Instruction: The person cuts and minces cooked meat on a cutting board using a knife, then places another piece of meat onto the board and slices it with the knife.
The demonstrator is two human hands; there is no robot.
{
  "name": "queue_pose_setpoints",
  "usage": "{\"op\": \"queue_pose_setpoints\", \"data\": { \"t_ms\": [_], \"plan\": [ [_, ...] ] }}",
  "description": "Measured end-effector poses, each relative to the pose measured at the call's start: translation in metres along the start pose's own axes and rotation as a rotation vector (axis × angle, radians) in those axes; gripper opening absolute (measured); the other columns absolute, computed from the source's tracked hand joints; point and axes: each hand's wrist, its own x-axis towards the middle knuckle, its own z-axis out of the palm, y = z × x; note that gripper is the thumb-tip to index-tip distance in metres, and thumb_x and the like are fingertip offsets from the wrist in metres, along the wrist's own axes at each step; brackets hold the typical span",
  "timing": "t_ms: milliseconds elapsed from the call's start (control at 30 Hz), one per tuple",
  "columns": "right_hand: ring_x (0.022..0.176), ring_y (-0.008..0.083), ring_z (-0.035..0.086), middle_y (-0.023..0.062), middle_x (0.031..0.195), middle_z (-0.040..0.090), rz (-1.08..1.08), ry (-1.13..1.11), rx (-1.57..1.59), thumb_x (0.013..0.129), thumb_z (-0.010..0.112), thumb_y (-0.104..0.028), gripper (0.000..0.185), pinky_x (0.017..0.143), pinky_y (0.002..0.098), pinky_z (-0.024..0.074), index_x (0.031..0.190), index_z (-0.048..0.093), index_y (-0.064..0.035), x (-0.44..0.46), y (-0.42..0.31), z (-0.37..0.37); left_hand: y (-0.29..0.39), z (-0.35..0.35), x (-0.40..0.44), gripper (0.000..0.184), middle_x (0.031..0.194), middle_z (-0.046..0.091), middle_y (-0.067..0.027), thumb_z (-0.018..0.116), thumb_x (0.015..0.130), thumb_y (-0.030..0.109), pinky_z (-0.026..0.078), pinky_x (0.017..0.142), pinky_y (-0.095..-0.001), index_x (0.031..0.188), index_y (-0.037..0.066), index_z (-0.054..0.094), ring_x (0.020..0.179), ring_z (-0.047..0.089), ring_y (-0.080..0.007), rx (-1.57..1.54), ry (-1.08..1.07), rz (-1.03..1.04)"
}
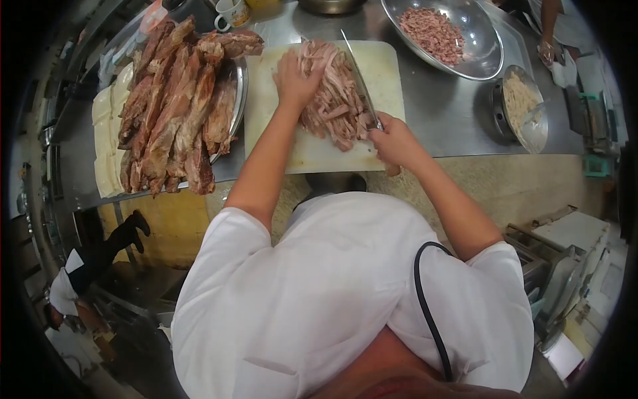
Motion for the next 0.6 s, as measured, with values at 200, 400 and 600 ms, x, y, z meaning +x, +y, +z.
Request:
{"op": "queue_pose_setpoints", "data": {
  "t_ms": [200,400,600],
  "plan": [
    [0.055,0.0192,0.059,0.0143,0.078,0.065,-0.069,0.106,0.214,0.091,0.058,-0.017,0.035,0.052,0.0353,0.0513,0.115,0.053,0.0086,0.016,-0.004,0.062,-0.012,0.013,0.021,0.074,0.141,0.06,-0.018,0.083,0.076,0.047,0.045,0.109,-0.0389,0.134,0.005,0.064,0.129,0.058,-0.0323,-0.09,-0.159,0.289],
    [0.064,0.0211,0.062,0.0157,0.082,0.067,-0.158,0.131,0.367,0.091,0.063,-0.021,0.034,0.059,0.0351,0.0524,0.105,0.057,0.0097,0.042,-0.025,0.129,-0.005,0.012,0.022,0.061,0.144,0.058,-0.0178,0.084,0.077,0.037,0.046,0.11,-0.0363,0.129,0.008,0.07,0.13,0.058,-0.0306,-0.261,-0.327,0.29],
    [0.071,0.0174,0.064,0.0126,0.083,0.068,-0.017,0.068,0.533,0.092,0.068,-0.024,0.031,0.064,0.0316,0.0527,0.094,0.058,0.0053,0.027,-0.063,0.132,-0.012,0.002,0.024,0.076,0.142,0.059,-0.0171,0.081,0.076,0.044,0.047,0.108,-0.0383,0.141,0.011,0.059,0.128,0.058,-0.0327,-0.437,-0.487,0.235]
  ]
}}
